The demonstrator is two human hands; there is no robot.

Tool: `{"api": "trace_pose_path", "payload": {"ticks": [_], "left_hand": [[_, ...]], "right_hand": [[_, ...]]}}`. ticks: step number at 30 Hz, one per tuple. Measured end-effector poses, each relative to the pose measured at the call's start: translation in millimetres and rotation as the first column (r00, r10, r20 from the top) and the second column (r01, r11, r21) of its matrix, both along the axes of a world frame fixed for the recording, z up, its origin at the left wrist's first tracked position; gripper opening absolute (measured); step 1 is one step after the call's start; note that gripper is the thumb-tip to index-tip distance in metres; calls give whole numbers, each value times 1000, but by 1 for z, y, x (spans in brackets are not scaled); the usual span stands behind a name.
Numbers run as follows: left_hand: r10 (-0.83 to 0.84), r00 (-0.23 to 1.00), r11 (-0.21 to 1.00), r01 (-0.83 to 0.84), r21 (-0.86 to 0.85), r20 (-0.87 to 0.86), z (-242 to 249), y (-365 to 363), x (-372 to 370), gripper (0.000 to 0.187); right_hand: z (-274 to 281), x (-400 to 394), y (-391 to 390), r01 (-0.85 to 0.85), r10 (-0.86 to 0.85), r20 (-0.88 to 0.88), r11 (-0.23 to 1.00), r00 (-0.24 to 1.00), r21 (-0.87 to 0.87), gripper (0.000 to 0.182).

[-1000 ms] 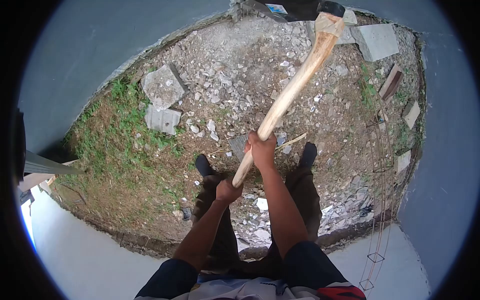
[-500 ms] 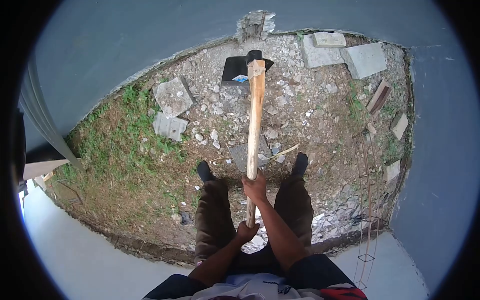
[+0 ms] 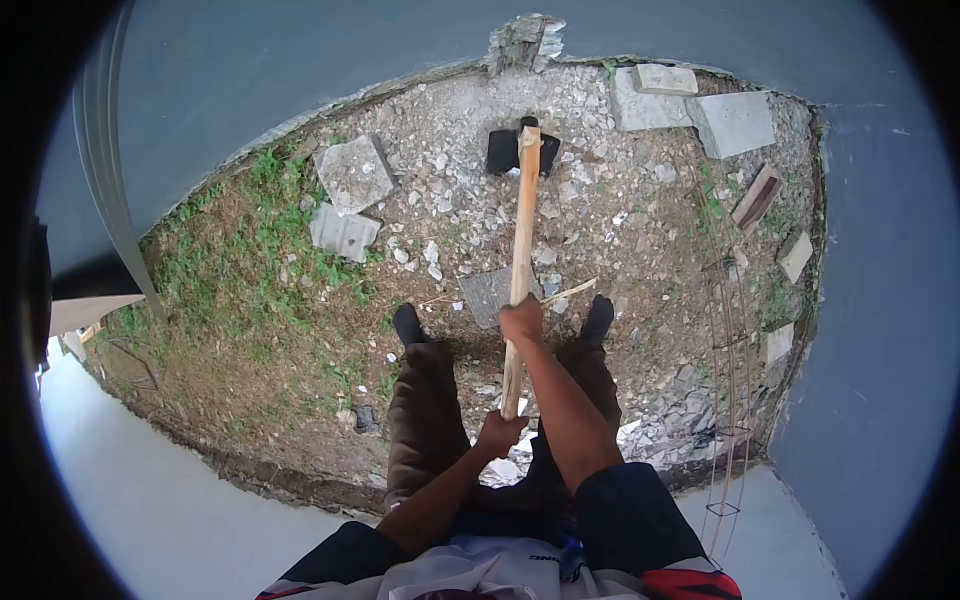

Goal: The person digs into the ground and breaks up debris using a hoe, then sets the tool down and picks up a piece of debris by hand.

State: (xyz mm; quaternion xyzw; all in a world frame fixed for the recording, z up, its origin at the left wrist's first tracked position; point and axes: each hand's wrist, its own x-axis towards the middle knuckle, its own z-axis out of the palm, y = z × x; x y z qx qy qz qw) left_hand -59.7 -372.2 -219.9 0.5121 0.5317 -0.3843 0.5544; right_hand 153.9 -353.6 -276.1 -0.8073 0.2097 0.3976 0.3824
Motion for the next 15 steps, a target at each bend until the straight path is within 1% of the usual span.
{"api": "trace_pose_path", "payload": {"ticks": [1,2,3,4,5,6,7,8,9,10,11,12,13,14,15], "left_hand": [[-21,995,999,17,-44,-98,22,0,-18,37],[-37,997,999,34,-39,-69,34,-1,-47,39],[-53,998,998,52,-28,-31,37,-2,-67,41],[-180,980,983,177,-40,-85,45,-7,-82,42],[-301,945,953,297,-55,-130,47,-12,-92,43],[-386,911,922,388,-18,-148,36,-24,-113,47],[-395,914,916,399,35,-99,37,-24,-112,47],[-405,913,909,408,80,-52,38,-21,-106,47],[-417,909,901,413,130,-1,37,-13,-91,47],[-295,953,955,293,42,67,52,11,-42,48],[-354,934,935,352,49,47,45,25,-8,46],[-262,937,964,246,97,230,19,32,7,45],[-330,899,938,278,208,288,4,42,37,42],[-354,893,930,303,209,278,-7,58,74,44],[-376,887,921,326,214,268,-11,68,97,48]], "right_hand": [[-14,-31,-9,1,0,-130,1000,992,4,30],[-21,-60,-18,46,-35,-179,997,983,57,27],[-11,-79,-24,130,-111,-174,986,979,101,30],[2,-99,-31,218,-191,-184,966,964,137,34],[20,-99,-32,225,-199,-184,965,963,133,32],[44,-93,-35,227,-202,-182,966,962,128,31],[60,-93,-38,231,-207,-193,967,959,112,33],[53,-93,-43,290,-250,-216,940,944,182,35],[58,-78,-39,300,-263,-192,933,946,199,36],[66,-54,-32,308,-276,-169,927,946,215,37],[60,-30,-24,186,-214,88,949,973,254,36],[64,7,-10,230,-260,102,943,960,242,35],[23,30,-4,200,-280,218,924,935,327,33],[1,62,6,142,-249,318,935,915,324,33],[-3,95,20,172,-240,231,945,943,277,34]]}}
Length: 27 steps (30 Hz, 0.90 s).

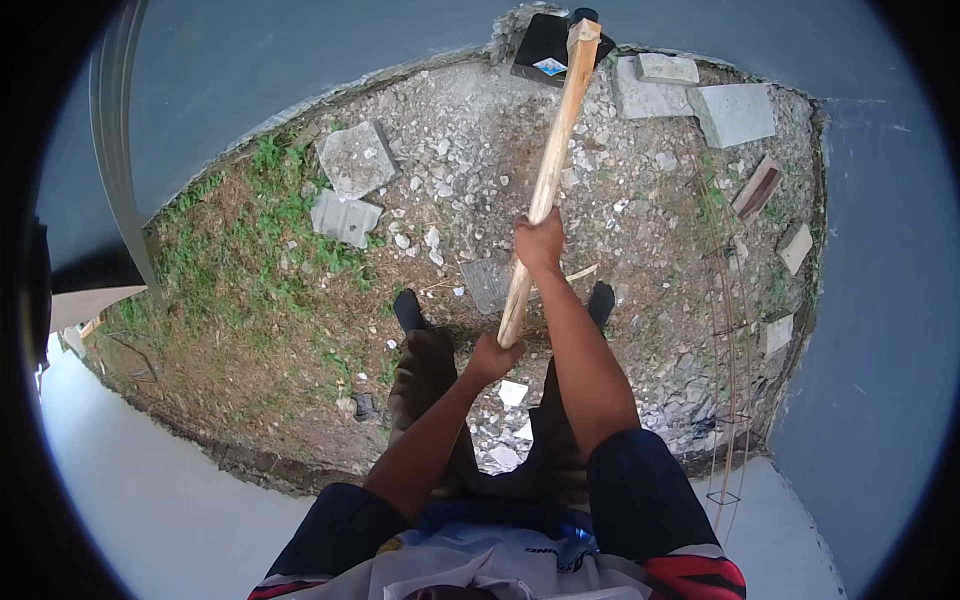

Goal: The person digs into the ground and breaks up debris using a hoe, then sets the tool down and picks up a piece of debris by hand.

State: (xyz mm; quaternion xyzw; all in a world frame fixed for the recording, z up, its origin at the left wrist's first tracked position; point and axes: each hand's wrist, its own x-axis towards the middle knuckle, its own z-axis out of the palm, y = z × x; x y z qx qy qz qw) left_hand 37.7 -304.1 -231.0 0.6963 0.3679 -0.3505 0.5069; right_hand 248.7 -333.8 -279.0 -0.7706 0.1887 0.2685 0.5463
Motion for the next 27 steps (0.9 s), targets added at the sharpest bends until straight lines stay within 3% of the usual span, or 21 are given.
{"api": "trace_pose_path", "payload": {"ticks": [1,3,4,5,7,8,9,10,11,14,15,17,18,19,20,21,22,23,26,27], "left_hand": [[77,996,997,-78,-29,-44,0,-3,4,44],[222,965,969,-235,-81,-139,5,-18,6,39],[227,970,972,-232,-42,-87,-7,-25,-27,38],[158,974,983,-172,-72,-164,13,-24,-43,37],[153,932,971,-204,-127,-328,55,-26,-86,38],[185,921,960,-244,-139,-343,55,-35,-119,39],[268,867,933,-343,-111,-420,74,-44,-135,38],[181,853,954,-274,-123,-490,84,-48,-154,39],[20,908,989,-78,-122,-418,72,-60,-201,41],[-74,952,997,64,-44,-296,80,-72,-231,44],[-64,939,997,50,-51,-338,85,-70,-223,46],[-19,929,990,-35,-140,-371,108,-44,-160,47],[-51,973,998,41,-46,-225,90,-42,-150,48],[-35,986,995,18,-103,-161,73,-36,-126,50],[-2,988,988,-21,-150,-157,99,-18,-64,49],[-77,997,996,76,-36,-19,59,-20,-54,51],[-29,997,999,31,-27,65,74,-9,-11,53],[-24,987,1000,24,2,160,50,-7,3,56],[128,988,983,-138,-121,-87,54,-18,9,54],[60,995,998,-63,-30,-78,55,-24,-25,50]], "right_hand": [[-8,20,8,-45,41,-67,997,997,-67,25],[-16,-5,5,-158,121,-219,975,968,-157,24],[-18,-11,8,-203,146,-276,961,950,-189,25],[-16,-29,7,-209,149,-276,957,950,-204,25],[-20,-106,-12,-157,67,-375,964,925,-214,31],[11,-123,-12,-133,24,-475,971,880,-197,30],[13,-150,-22,-172,88,-483,976,871,-133,29],[-6,-192,-34,-168,113,-429,982,896,-92,31],[1,-215,-42,-152,105,-395,984,913,-89,32],[49,-228,-49,-84,40,-298,987,954,-138,38],[47,-224,-55,34,-44,-453,999,890,-29,40],[85,-178,-50,112,-88,-389,993,917,37,34],[85,-155,-49,178,-125,-375,978,919,111,34],[86,-123,-44,162,-135,-263,983,955,82,33],[74,-92,-41,166,-154,-163,984,975,64,30],[60,-58,-41,157,-143,-146,984,979,85,37],[53,-23,-34,171,-172,-167,985,971,-21,32],[29,10,-32,154,-155,-186,988,970,-23,28],[-20,-26,-38,60,-113,-411,989,905,-138,20],[-21,-31,-34,35,-115,-476,984,872,-173,18]]}}
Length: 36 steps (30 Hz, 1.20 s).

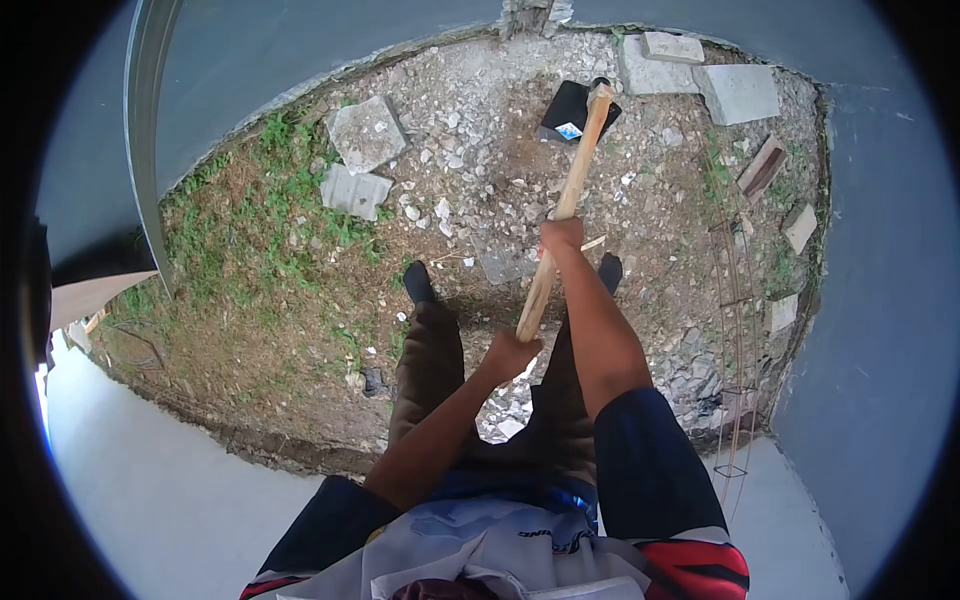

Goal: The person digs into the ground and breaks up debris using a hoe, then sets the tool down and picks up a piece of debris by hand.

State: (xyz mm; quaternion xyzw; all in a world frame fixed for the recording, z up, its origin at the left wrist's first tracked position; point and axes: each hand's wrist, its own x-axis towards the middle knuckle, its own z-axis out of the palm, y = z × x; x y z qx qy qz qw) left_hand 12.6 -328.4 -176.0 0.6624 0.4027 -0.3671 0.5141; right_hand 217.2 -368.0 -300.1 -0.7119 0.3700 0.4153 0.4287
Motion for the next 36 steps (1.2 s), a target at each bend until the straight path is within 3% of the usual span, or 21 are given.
{"api": "trace_pose_path", "payload": {"ticks": [1,3,4,5,7,8,11,12,15,17,20,24,27,31,36], "left_hand": [[-73,997,990,74,118,-14,5,-7,-34,46],[2,990,992,-20,-122,-143,49,0,-57,44],[13,980,991,-40,-129,-200,52,-3,-78,43],[-87,975,991,64,-115,-204,93,4,-61,47],[-346,934,934,352,61,-88,95,2,-80,52],[-358,931,928,364,79,-74,93,0,-78,53],[-305,950,946,310,91,-60,87,-15,-65,52],[-253,965,965,257,51,-75,90,-23,-56,51],[-159,984,987,160,6,-82,111,-46,-32,48],[-78,985,994,66,-82,-154,128,-46,-11,48],[-148,978,988,140,-64,-146,124,-29,-14,49],[-213,970,972,222,71,-113,88,-6,-90,53],[-328,937,937,339,82,-122,104,28,-115,51],[-478,849,865,500,46,-226,143,45,-170,48],[-517,780,797,589,135,-353,176,94,-244,51]], "right_hand": [[15,-24,1,9,-8,18,1000,1000,-24,16],[62,-73,3,30,-29,29,999,999,-30,15],[46,-95,-2,-3,2,-58,1000,998,-27,16],[64,-109,-11,43,-44,-125,999,991,-9,16],[82,-105,-12,139,-130,-184,990,974,37,16],[81,-112,-22,187,-175,-223,982,959,30,15],[35,-109,-49,242,-188,-297,958,936,157,14],[32,-98,-54,213,-135,-339,955,931,206,22],[43,-74,-62,115,-103,-95,984,990,139,25],[37,-64,-67,68,-60,-59,989,996,132,28],[-1,-59,-67,46,-35,-71,987,997,154,32],[8,-96,-41,99,-94,-78,993,993,62,30],[19,-145,-27,158,-156,39,986,987,-55,26],[-6,-225,-54,314,-290,-204,945,935,94,25],[46,-333,16,492,-458,-263,867,849,77,36]]}}
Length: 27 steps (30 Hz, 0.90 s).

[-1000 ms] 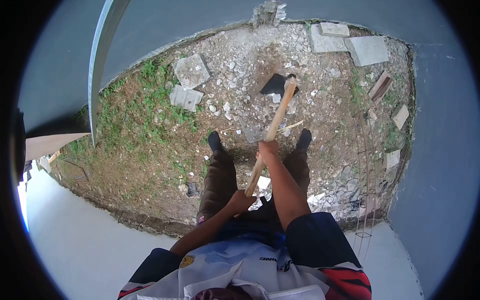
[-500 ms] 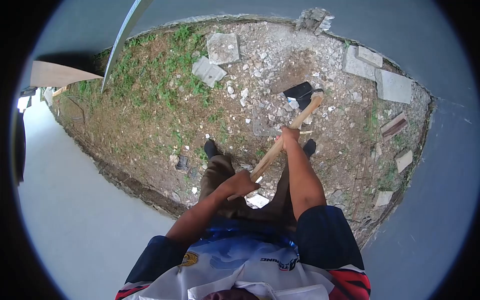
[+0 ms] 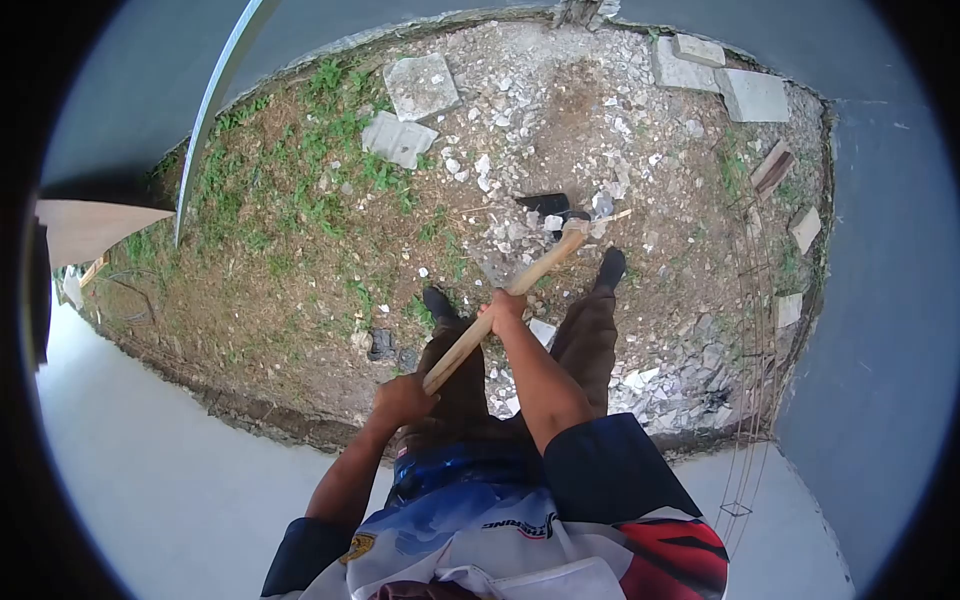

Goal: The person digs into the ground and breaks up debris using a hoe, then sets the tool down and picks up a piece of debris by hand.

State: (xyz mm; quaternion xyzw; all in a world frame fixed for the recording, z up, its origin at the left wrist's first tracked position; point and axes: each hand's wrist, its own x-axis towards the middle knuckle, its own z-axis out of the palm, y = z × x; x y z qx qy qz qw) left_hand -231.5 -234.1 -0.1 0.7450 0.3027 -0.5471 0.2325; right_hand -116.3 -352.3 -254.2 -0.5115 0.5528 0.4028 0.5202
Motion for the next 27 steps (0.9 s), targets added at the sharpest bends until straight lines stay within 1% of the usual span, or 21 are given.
{"api": "trace_pose_path", "payload": {"ticks": [1,2,3,5,7,8,9,10,12,13,14,15,16,18,19,22,23,24,25,26,27], "left_hand": [[6,1000,1000,-6,13,-14,9,3,-16,52],[7,998,1000,-5,28,-58,18,2,-31,51],[12,995,999,-7,46,-102,26,0,-49,51],[58,997,993,-52,106,-56,28,-9,-99,53],[101,995,992,-102,76,19,9,-23,-122,53],[128,990,990,-131,54,56,1,-29,-124,54],[169,981,986,-170,3,93,-11,-36,-104,53],[211,969,977,-207,-50,129,-26,-47,-75,52],[237,939,968,-207,-141,248,-88,-73,-31,44],[291,896,954,-247,-169,334,-92,-84,28,38],[274,883,961,-235,-146,380,-152,-99,38,34],[242,826,969,-178,-171,509,-152,-104,102,28],[293,739,956,-216,-198,606,-167,-109,146,28],[249,739,968,-216,-130,626,-186,-110,226,30],[203,736,977,-194,-86,646,-193,-112,241,31],[200,866,979,-200,-50,457,-195,-121,231,33],[253,892,966,-251,-56,375,-199,-135,202,35],[303,906,952,-300,-57,296,-196,-151,166,37],[312,926,950,-301,-84,214,-183,-154,151,38],[332,898,943,-316,-103,290,-171,-174,126,37],[432,870,901,-406,-152,237,-157,-192,98,36]], "right_hand": [[-12,-30,10,30,-27,-81,999,996,35,40],[-30,-64,10,-24,40,-76,979,996,201,43],[-8,-75,20,-9,39,-115,968,993,252,38],[-1,-111,35,-73,85,-38,964,996,256,33],[59,-76,31,-79,63,79,973,995,215,40],[67,-53,20,-74,38,121,949,992,307,40],[78,-24,12,-47,0,215,976,977,214,37],[85,14,0,-55,3,271,982,963,183,37],[92,97,-30,-113,18,487,980,873,166,39],[94,141,-44,-101,-13,555,980,832,174,41],[94,183,-54,-113,-11,670,984,743,141,40],[94,224,-61,-114,8,758,990,652,87,38],[94,264,-65,-105,72,808,994,585,-13,37],[73,342,-73,-92,122,822,992,557,-85,35],[56,360,-76,-86,140,816,990,561,-111,34],[-43,339,-79,-168,151,661,985,735,-38,26],[-65,303,-79,-285,292,481,954,827,-89,30],[-83,272,-88,-301,295,442,952,847,-59,31],[-55,254,-93,-257,228,472,966,851,-4,31],[-16,240,-99,-244,218,471,970,855,-6,30],[7,217,-112,-261,206,471,964,858,54,30]]}}
